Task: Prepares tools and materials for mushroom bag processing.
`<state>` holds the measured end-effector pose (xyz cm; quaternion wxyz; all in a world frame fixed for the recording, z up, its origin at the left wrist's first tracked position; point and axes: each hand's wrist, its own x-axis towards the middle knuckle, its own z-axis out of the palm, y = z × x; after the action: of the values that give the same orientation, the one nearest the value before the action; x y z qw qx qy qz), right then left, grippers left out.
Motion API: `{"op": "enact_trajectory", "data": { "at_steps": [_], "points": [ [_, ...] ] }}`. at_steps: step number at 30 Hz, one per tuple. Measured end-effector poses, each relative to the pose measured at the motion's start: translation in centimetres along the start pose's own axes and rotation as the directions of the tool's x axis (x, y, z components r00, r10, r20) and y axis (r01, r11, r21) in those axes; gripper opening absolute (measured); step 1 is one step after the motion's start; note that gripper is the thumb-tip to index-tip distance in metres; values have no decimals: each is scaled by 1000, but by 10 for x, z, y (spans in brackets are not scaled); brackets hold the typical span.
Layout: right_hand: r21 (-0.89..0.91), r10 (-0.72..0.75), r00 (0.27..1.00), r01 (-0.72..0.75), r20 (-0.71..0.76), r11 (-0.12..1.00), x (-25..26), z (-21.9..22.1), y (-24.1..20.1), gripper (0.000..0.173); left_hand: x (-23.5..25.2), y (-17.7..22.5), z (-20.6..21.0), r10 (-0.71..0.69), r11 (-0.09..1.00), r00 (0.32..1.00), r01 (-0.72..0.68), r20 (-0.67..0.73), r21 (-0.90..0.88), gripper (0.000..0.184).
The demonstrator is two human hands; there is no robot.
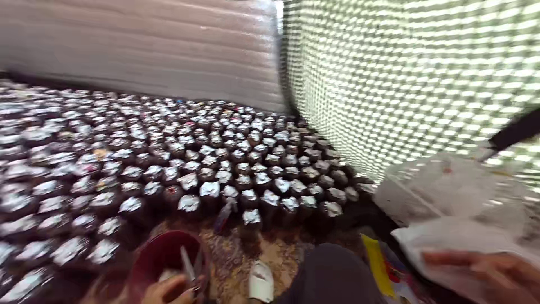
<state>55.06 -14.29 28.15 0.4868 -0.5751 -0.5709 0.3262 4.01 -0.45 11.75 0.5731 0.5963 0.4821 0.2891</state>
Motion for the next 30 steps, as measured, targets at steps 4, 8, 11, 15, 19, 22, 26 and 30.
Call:
{"op": "enact_trajectory", "data": {
  "at_steps": [4, 8, 11, 15, 19, 22, 26, 30],
  "points": [
    [547, 50, 911, -288, 408, 786, 47, 189, 26, 22, 8, 5, 27, -21, 991, 999, 17, -30, -131, 21],
    [586, 44, 824, -439, 565, 681, 46, 325, 55, 20, 2, -22, 65, -175, 857, 980, 104, -94, -505, 20],
    [544, 109, 786, -513, 608, 664, 52, 320, 73, 19, 0, -47, 63, -197, 809, 977, 113, -85, -577, 20],
    [229, 283, 863, -402, 418, 887, 56, 319, 80, 57, 2, -32, 60, -56, 909, 987, -12, -149, -417, 34],
    [206, 278, 915, -344, 291, 916, 58, 343, 95, 32, 9, -21, 54, 101, 968, 978, -140, -183, -209, 24],
    [374, 224, 914, -349, 337, 860, 60, 348, 102, 13, 10, -16, 41, 133, 982, 983, -148, -130, -114, 15],
    [431, 338, 867, -481, 367, 764, 65, 352, 104, 8, 10, -21, 37, 58, 998, 997, -59, -53, -16, 11],
    [398, 390, 865, -494, 316, 773, 68, 352, 106, 9, 11, -20, 41, 40, 997, 999, -41, 10, 73, 14]
  ]
}}
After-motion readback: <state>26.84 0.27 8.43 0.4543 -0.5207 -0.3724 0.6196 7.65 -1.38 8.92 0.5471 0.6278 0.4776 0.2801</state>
